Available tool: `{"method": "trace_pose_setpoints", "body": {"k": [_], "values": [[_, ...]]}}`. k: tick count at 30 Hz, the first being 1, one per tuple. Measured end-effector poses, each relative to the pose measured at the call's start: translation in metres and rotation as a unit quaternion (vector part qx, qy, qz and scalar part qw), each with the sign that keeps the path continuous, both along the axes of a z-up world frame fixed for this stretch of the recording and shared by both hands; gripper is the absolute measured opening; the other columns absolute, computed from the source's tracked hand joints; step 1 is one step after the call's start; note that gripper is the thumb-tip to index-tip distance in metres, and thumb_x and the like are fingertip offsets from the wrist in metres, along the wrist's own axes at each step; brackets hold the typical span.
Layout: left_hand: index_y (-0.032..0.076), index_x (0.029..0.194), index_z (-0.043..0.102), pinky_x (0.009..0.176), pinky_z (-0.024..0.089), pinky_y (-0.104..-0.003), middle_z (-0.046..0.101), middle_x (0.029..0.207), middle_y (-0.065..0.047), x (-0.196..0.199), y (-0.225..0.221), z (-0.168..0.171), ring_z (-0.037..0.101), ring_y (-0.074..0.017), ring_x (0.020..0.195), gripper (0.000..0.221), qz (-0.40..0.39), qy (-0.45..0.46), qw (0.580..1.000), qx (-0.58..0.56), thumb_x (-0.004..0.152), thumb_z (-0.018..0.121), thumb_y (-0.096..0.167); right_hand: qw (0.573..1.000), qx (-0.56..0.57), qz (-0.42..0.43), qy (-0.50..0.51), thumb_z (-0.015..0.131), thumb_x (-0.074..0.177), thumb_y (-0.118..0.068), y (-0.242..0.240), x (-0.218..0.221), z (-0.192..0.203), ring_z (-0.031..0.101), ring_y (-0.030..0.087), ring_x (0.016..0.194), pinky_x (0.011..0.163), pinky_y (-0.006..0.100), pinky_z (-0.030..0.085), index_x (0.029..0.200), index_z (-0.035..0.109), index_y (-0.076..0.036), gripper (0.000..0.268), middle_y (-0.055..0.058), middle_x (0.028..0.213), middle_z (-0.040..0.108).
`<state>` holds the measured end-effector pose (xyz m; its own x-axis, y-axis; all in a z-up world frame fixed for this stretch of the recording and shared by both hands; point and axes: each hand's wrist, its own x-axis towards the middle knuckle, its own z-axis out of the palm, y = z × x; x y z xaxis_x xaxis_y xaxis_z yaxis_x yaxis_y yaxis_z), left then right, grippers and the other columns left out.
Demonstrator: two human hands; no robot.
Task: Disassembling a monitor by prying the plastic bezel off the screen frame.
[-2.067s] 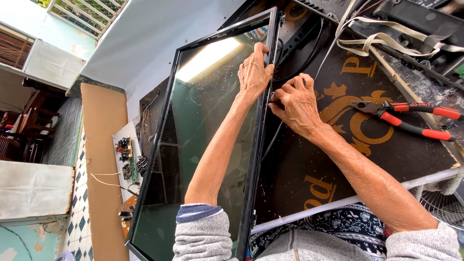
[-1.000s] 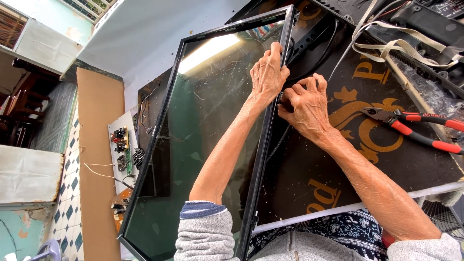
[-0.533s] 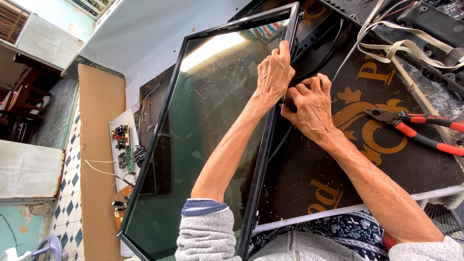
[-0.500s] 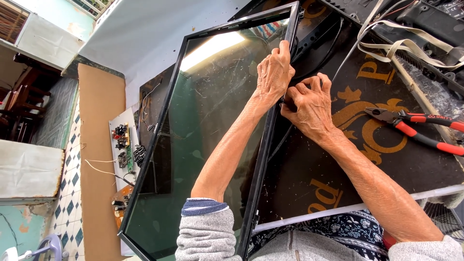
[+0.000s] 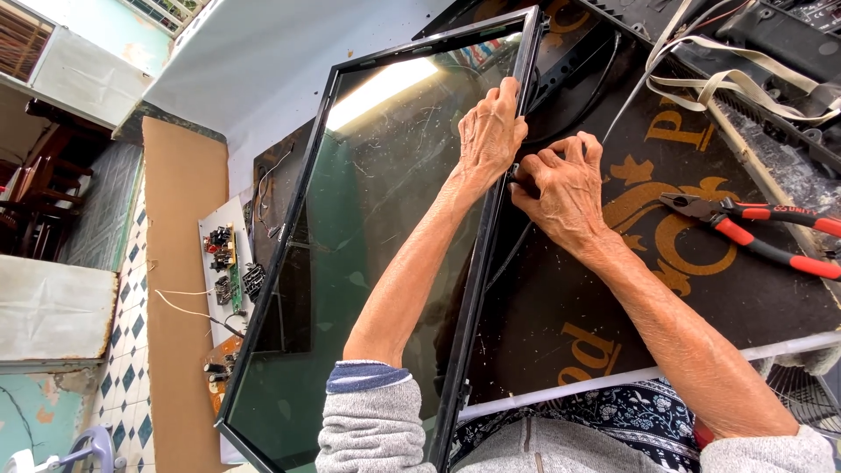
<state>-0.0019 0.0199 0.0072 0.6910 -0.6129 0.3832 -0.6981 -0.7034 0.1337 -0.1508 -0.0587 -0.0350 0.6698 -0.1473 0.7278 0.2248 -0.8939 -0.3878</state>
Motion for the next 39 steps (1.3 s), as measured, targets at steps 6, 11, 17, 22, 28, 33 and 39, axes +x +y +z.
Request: {"method": "trace_pose_setpoints", "body": {"k": [6,11,17,22,28,33,39], "values": [[0.014,0.117,0.049,0.066,0.050,-0.055,0.067,0.102,-0.011,-0.002,0.006,0.009,0.066,-0.0478,0.081,0.040,0.002,0.066,0.998,0.007,0.086,0.072,0.020,1.000,0.000,0.003,0.013,0.076,0.089,-0.029,-0.001,0.000,-0.003,0.057,0.026,0.098,0.107,0.049,0.030,0.085,0.071,-0.016,0.014,-0.004,0.085,0.070],[0.011,0.132,0.051,0.078,0.050,-0.053,0.069,0.116,-0.013,0.005,0.012,0.005,0.067,-0.0419,0.095,0.048,-0.006,0.108,0.994,-0.018,0.090,0.070,0.023,1.000,0.006,0.011,0.021,0.078,0.088,-0.029,-0.002,0.001,-0.004,0.057,0.026,0.099,0.109,0.050,0.029,0.089,0.072,-0.017,0.014,-0.004,0.085,0.069],[0.013,0.132,0.053,0.082,0.052,-0.053,0.069,0.124,-0.010,0.010,0.014,0.000,0.067,-0.0392,0.104,0.049,-0.016,0.110,0.993,-0.028,0.088,0.072,0.025,1.000,0.005,0.012,0.025,0.078,0.090,-0.030,-0.001,0.000,-0.003,0.056,0.026,0.097,0.108,0.049,0.029,0.089,0.071,-0.015,0.016,-0.004,0.087,0.070],[0.013,0.130,0.054,0.078,0.052,-0.050,0.070,0.113,-0.008,0.008,0.014,-0.002,0.068,-0.0353,0.096,0.047,-0.027,0.098,0.994,-0.036,0.089,0.074,0.026,1.000,-0.003,0.011,0.023,0.076,0.089,-0.029,-0.001,0.000,-0.001,0.057,0.026,0.097,0.107,0.048,0.030,0.088,0.070,-0.017,0.014,-0.004,0.086,0.070],[0.011,0.130,0.053,0.073,0.052,-0.051,0.069,0.114,-0.011,0.006,0.012,-0.005,0.068,-0.0384,0.091,0.046,-0.019,0.097,0.994,-0.039,0.089,0.070,0.022,1.000,0.003,0.018,0.021,0.077,0.090,-0.030,-0.001,0.000,-0.001,0.056,0.026,0.097,0.107,0.048,0.030,0.089,0.070,-0.015,0.016,-0.004,0.087,0.069],[0.012,0.131,0.053,0.075,0.053,-0.052,0.071,0.113,-0.011,0.003,0.013,-0.002,0.069,-0.0404,0.095,0.048,-0.008,0.094,0.995,-0.025,0.089,0.071,0.024,1.000,0.003,0.016,0.025,0.077,0.090,-0.029,-0.001,0.000,-0.002,0.056,0.025,0.097,0.107,0.048,0.030,0.088,0.070,-0.015,0.015,-0.004,0.086,0.069],[0.014,0.129,0.055,0.073,0.054,-0.052,0.071,0.106,-0.009,0.004,0.011,-0.002,0.069,-0.0387,0.095,0.046,-0.006,0.089,0.996,-0.009,0.088,0.072,0.026,1.000,0.004,0.014,0.025,0.077,0.090,-0.030,-0.001,0.000,-0.002,0.056,0.025,0.097,0.107,0.048,0.030,0.088,0.070,-0.016,0.016,-0.004,0.086,0.069]]}}
